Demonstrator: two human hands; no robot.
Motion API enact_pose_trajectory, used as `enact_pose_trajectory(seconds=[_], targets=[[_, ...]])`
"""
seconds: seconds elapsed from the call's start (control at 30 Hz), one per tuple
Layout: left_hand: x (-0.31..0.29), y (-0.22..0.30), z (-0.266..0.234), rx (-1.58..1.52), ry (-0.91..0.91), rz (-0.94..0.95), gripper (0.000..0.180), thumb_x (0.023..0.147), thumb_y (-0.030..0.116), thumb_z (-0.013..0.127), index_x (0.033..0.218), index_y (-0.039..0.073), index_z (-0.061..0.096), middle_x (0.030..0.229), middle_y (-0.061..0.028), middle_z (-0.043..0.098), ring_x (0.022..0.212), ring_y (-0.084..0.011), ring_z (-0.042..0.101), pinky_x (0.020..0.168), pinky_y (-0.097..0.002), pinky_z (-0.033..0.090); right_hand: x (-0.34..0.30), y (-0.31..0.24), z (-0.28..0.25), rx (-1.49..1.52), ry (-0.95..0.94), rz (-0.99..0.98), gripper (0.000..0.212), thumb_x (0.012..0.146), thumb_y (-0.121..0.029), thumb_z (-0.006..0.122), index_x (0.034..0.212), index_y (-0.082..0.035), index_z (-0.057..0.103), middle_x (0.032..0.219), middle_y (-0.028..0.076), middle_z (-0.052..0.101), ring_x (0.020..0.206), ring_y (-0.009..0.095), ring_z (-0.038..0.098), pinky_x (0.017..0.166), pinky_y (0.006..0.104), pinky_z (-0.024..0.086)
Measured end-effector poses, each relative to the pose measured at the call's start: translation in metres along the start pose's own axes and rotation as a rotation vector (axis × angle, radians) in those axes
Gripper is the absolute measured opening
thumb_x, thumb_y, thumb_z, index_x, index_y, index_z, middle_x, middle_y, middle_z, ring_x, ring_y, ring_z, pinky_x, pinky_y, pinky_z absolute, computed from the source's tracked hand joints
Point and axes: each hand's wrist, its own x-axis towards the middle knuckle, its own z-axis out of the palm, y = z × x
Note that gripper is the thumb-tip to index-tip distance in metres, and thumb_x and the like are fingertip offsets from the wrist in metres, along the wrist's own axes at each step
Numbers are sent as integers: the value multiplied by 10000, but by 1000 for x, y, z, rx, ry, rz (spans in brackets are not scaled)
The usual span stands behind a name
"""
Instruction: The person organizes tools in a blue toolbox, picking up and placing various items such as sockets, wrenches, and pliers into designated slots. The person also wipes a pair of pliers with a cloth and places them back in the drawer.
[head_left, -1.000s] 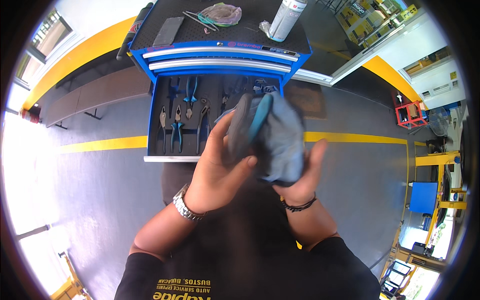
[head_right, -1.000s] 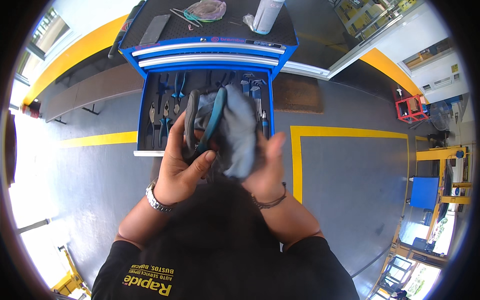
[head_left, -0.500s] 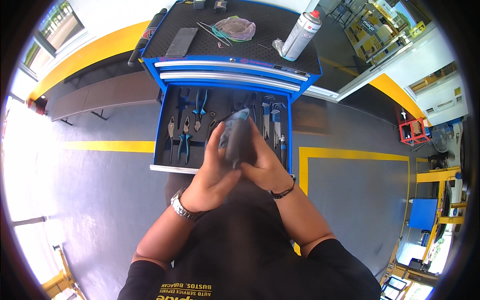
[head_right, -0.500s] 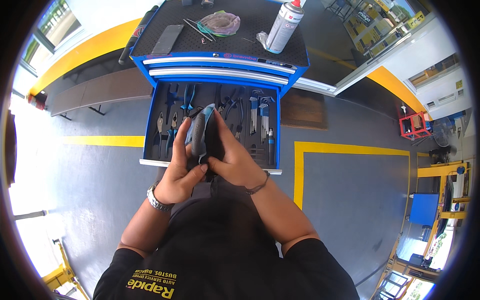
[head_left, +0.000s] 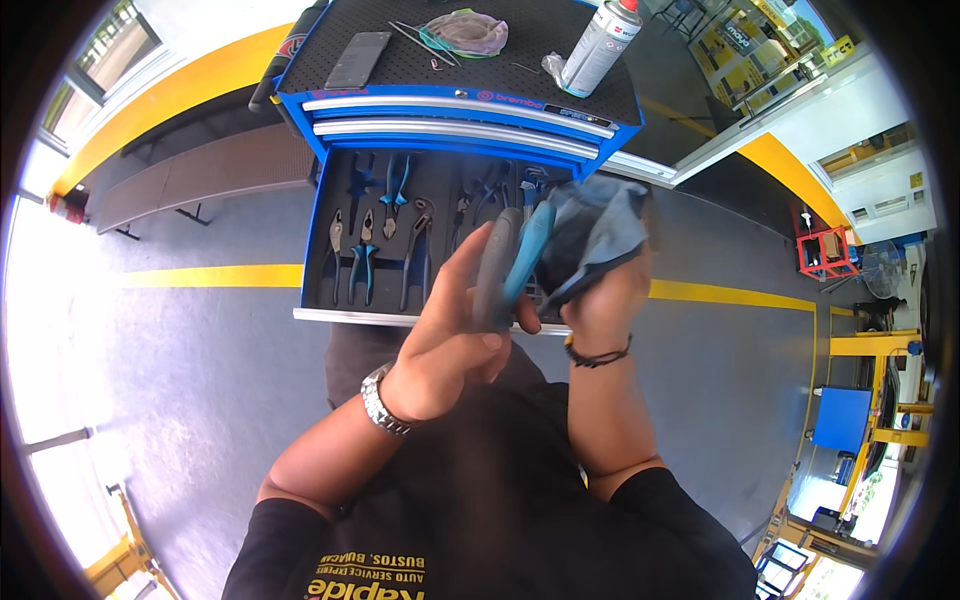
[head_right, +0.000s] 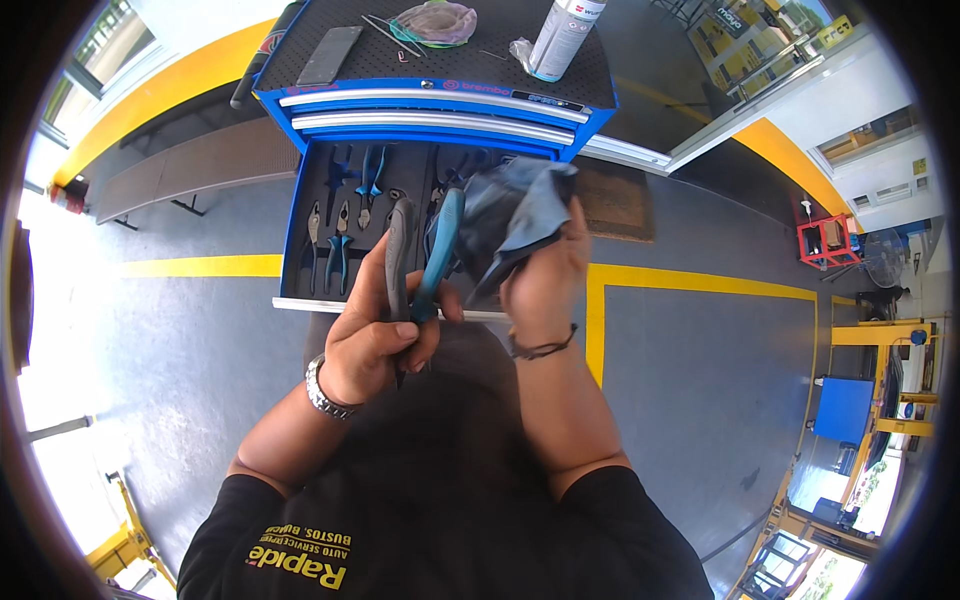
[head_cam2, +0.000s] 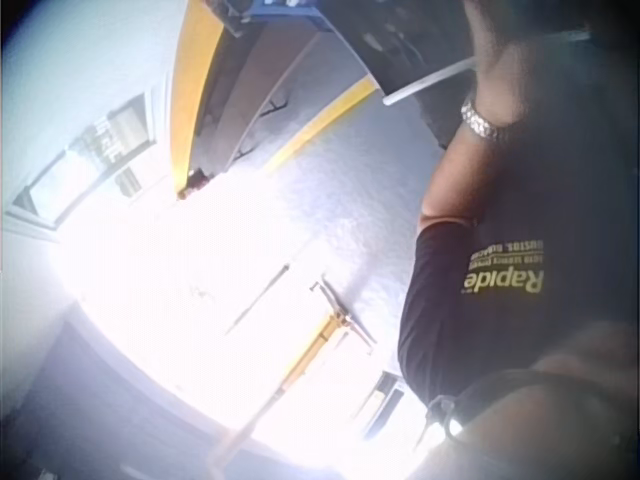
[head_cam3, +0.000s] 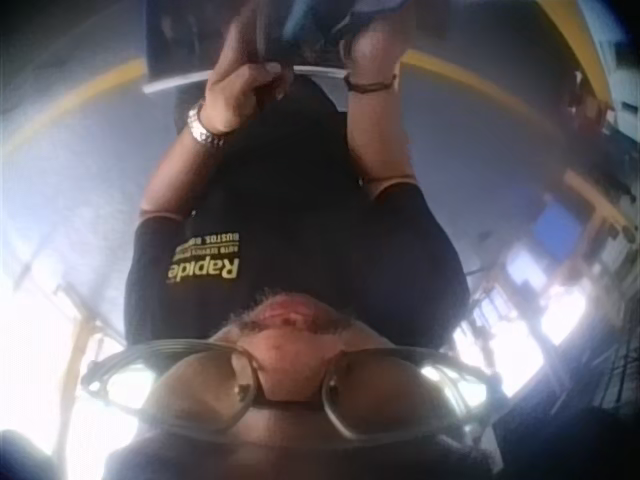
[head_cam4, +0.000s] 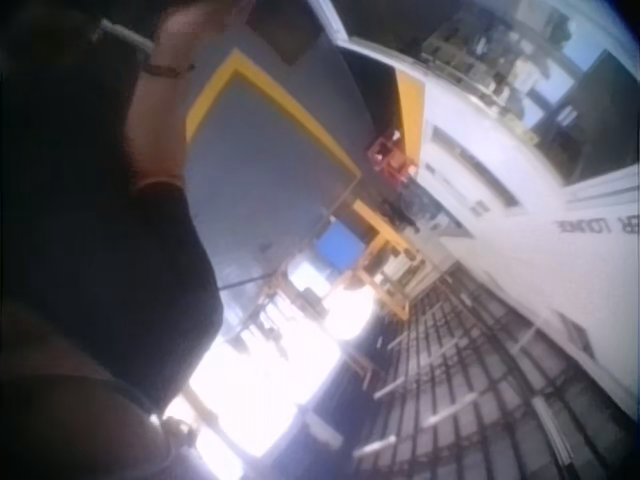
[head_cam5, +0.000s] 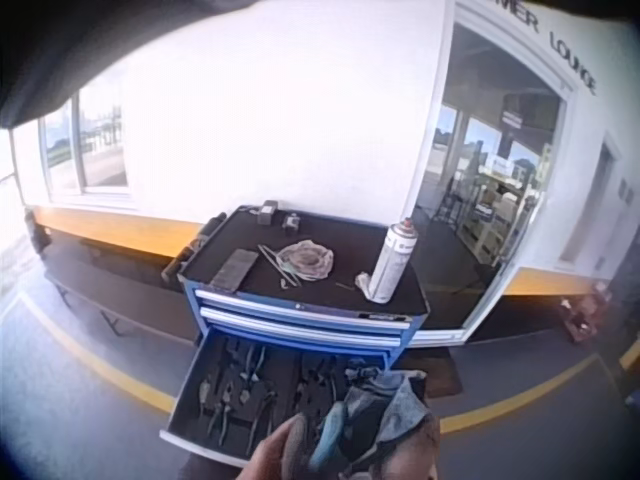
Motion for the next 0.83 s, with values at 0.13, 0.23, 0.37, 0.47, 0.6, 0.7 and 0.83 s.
enact_pose_trajectory(seconds=[0.13, 0.23, 0.37, 0.47, 0.6, 0.7, 0.83], targets=[[-3, -5, -16, -142, -16, -10, 920, 925, 220, 584, 1682, 126, 70, 1061, -287, 660, 462, -156, 534, 439, -245, 416, 11, -24, -4, 91, -213, 97, 514, 1103, -375, 441, 1474, -22, 478, 1396, 170, 616, 1218, 295, 653, 1018, 441, 551], [1, 0, -14, -93, -6, -76, 823, 1030, 471, 512, 1665, 114, 131, 1015, -283, 675, 451, -161, 512, 429, -253, 411, -5, -35, 16, 178, -206, 413, 702, 1070, -558, 452, 1532, -29, 422, 1450, 187, 580, 1257, 333, 628, 1036, 469, 545], [4, -16, -27, -299, -92, -179, 766, 1049, 663, 391, 1527, 66, 356, 1028, -235, 696, 481, -170, 502, 438, -276, 390, -22, -2, 17, -552, -503, 178, 598, 1086, -457, 495, 1517, -42, 488, 1489, 166, 569, 1321, 291, 590, 1112, 410, 477], [1, -12, -26, -119, 97, -236, 542, 1048, 444, 496, 1240, -55, 580, 1013, -216, 715, 503, -168, 533, 456, -273, 414, -5, 36, -4, -168, -398, 282, 518, 1086, -367, 544, 1489, -42, 534, 1479, 153, 585, 1307, 263, 601, 1094, 370, 480], [0, -9, -40, -77, 368, -246, 326, 949, 185, 563, 1125, -77, 647, 1006, -203, 719, 569, -171, 570, 505, -277, 441, 110, 54, -17, -1003, -14, -194, 512, 1003, -310, 707, 1400, -15, 578, 1327, 140, 644, 1174, 232, 636, 1011, 400, 514], [-5, -16, -62, -137, 427, -241, 333, 951, 182, 555, 1108, -90, 664, 1055, -210, 726, 633, -187, 594, 522, -297, 449, 229, 29, -11, -1369, 125, -668, 920, 849, -384, 848, 1545, -21, 366, 1452, 275, 423, 1328, 437, 486, 1066, 495, 477], [-9, -16, -71, -216, 431, -187, 351, 951, 185, 558, 1134, -93, 672, 1142, -218, 721, 735, -215, 621, 611, -325, 488, 327, 4, 7, -1464, 115, -593, 1225, 755, -528, 900, 1652, -123, 172, 1555, 347, 287, 1277, 512, 568, 1059, 526, 538]])
